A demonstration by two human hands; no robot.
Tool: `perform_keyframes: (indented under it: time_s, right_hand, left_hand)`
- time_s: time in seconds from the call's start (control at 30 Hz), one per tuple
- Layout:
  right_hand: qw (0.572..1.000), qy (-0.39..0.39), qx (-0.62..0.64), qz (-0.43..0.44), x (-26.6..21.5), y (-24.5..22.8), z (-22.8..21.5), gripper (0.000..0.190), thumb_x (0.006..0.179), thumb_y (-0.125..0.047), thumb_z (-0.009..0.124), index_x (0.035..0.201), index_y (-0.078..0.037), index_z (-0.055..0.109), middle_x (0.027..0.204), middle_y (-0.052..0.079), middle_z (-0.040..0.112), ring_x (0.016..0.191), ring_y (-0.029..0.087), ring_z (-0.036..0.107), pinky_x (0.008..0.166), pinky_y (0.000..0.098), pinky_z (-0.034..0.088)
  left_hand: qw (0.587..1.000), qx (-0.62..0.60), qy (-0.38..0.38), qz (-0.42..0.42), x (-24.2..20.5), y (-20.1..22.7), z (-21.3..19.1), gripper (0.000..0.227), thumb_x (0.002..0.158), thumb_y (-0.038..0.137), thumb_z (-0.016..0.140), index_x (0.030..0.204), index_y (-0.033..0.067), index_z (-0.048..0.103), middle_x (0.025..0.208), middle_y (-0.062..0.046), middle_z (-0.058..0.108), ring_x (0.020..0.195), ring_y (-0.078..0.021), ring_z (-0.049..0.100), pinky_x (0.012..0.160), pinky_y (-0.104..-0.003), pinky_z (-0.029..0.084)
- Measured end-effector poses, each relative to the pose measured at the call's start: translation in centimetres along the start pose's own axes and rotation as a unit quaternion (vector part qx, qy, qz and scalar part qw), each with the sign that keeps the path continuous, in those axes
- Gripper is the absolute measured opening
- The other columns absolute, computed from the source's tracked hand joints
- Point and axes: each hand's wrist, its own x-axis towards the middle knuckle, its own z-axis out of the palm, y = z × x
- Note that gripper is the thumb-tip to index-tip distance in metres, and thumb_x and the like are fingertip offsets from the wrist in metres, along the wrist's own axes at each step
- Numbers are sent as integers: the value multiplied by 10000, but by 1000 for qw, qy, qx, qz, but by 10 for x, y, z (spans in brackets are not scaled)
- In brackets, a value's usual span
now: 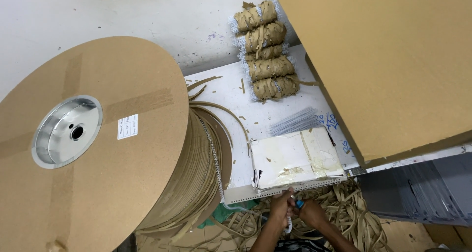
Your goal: The person sits on the floor and uses blue-handled pliers to cut a white corrugated cable into short segments. The cut pieces are placed on a white box on the floor, while a large spool of cable sits nearby.
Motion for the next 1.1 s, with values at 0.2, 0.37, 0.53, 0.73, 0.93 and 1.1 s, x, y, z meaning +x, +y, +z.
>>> perform_keyframes:
  time_s: [0.2, 0.37, 0.53, 0.73, 0.93, 1.1]
  right_hand:
    - [925, 120, 358, 54, -7, 33, 10, 317, 895, -240, 926, 743, -67, 708, 638, 137, 667, 575, 243, 577, 558, 393, 453]
    - [748, 174, 639, 37, -12, 20, -38, 375, 1032, -422, 776, 846, -119, 655, 688, 67, 620, 625, 259, 630, 600, 439, 546]
    - [657, 179, 729, 69, 6, 25, -52, 164, 1010, -337, 814, 1008, -188, 746, 753, -20, 632, 677, 163, 638, 592, 373, 564]
    - [682, 173, 705, 87, -23, 28, -57, 127, 1057, -189, 739, 1160, -115, 742, 800, 23, 633, 705, 190, 628, 717, 441, 606]
    - [713, 138, 685, -48, -75, -8, -84, 124, 1020, -132, 756, 945, -96, 664, 815, 75, 662, 754, 255, 678, 774, 502, 625]
    - [742, 111, 653, -107, -85, -57, -113, 191, 1009, -145, 745, 1162, -34, 722, 991, 170, 774, 796, 266, 696, 710, 453, 616]
  left_hand:
    - [994, -91, -30, -46, 14, -5, -8, 196, 994, 165, 851, 1086, 30, 743, 682, -33, 664, 434, -88, 449, 377, -229, 315]
    - [988, -125, -67, -58, 25, -12, -10, 108, 1060, 44, 649, 1154, 12, 690, 910, -92, 743, 470, -95, 447, 383, -242, 328]
    - [987, -143, -16, -65, 12, -1, 6, 253, 1052, 110, 708, 1284, 14, 673, 1026, -155, 830, 575, -127, 536, 387, -231, 333]
    - [998, 22, -3, -64, -53, 26, 9, 169, 1109, 112, 650, 1114, 34, 800, 837, -43, 791, 523, -58, 558, 398, -159, 344]
    - [992, 85, -47, 83, -94, 38, 4, 254, 1050, -4, 565, 1163, 87, 773, 773, -66, 757, 448, -63, 453, 364, -192, 290]
    - [976, 11, -58, 208, -110, 80, 16, 242, 1067, 24, 575, 1234, 26, 750, 876, -100, 803, 430, -66, 417, 350, -209, 273]
